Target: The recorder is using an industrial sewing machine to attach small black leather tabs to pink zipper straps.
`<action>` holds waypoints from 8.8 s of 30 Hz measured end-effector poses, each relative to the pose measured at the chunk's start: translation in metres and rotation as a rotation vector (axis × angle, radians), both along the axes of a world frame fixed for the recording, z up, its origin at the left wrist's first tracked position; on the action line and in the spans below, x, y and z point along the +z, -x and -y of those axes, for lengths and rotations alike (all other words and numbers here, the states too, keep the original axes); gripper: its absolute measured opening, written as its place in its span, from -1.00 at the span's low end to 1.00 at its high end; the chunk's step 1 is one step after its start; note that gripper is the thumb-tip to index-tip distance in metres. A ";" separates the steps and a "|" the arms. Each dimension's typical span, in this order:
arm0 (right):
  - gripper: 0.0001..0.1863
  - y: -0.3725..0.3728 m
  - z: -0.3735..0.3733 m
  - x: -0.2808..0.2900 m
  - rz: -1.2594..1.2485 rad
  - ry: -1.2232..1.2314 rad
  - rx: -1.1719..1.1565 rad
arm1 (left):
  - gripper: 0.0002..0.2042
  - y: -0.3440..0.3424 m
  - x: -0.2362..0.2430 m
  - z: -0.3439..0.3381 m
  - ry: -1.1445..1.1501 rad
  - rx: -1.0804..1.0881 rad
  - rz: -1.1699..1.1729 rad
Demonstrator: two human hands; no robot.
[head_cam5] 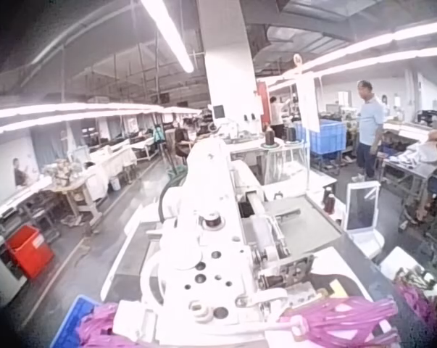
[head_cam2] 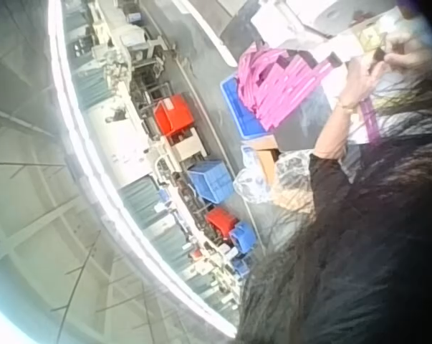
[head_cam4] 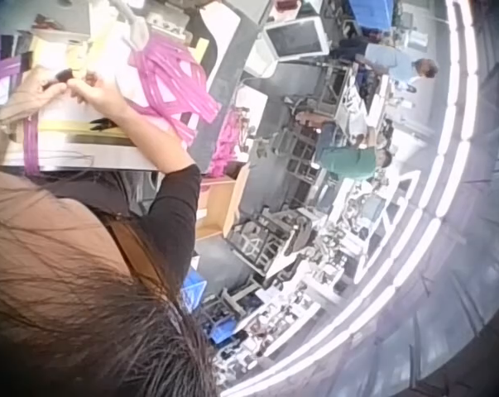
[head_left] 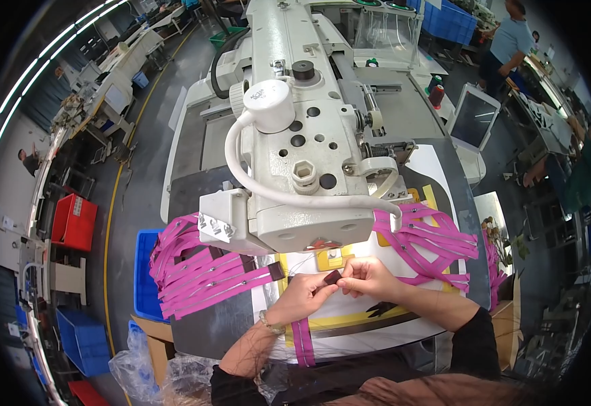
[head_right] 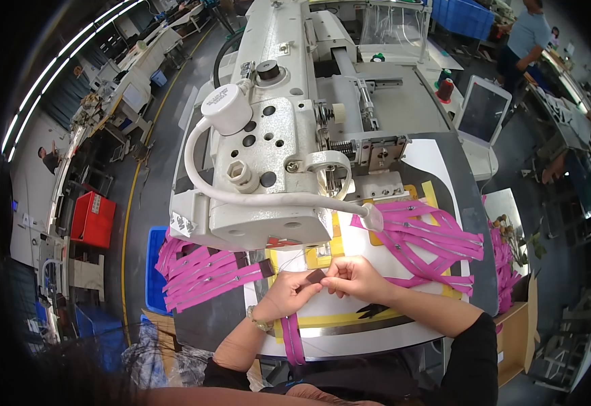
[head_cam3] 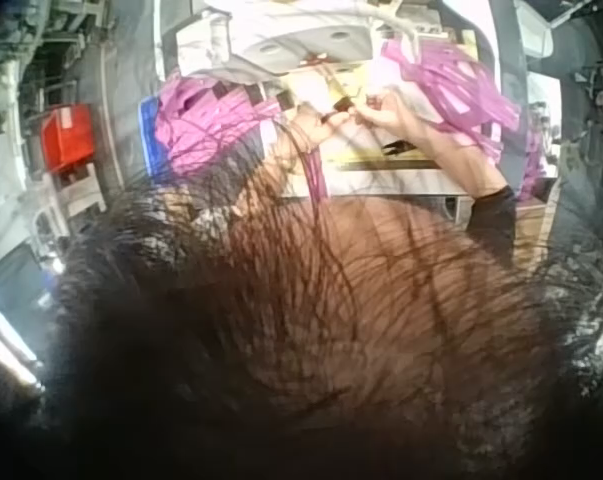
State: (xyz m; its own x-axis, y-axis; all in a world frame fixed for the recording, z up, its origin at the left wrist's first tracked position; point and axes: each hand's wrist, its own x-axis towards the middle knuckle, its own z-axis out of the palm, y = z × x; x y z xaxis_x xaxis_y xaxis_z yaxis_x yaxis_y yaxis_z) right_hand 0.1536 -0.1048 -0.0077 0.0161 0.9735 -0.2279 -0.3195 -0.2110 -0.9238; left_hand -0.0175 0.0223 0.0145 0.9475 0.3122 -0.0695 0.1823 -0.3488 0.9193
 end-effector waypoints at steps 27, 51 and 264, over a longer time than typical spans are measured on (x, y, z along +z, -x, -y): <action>-0.83 -0.004 -0.006 0.008 0.141 0.009 0.086 | -0.84 -0.001 -0.004 -0.010 0.016 0.019 -0.017; -0.76 -0.050 -0.055 0.016 0.301 0.247 0.054 | -0.63 0.096 0.010 -0.044 -1.324 0.059 -0.216; -0.65 -0.060 0.004 -0.007 1.230 -0.477 -0.010 | -0.60 -0.001 -0.028 0.027 -1.109 -0.211 0.090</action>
State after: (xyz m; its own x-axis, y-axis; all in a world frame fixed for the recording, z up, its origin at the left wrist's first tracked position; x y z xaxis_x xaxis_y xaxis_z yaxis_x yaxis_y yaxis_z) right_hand 0.2132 -0.1087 -0.0151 -0.0277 0.9523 0.3039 0.7773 0.2117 -0.5924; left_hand -0.0164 -0.0051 -0.0133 0.9760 -0.0078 0.2177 -0.0280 -0.9956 0.0900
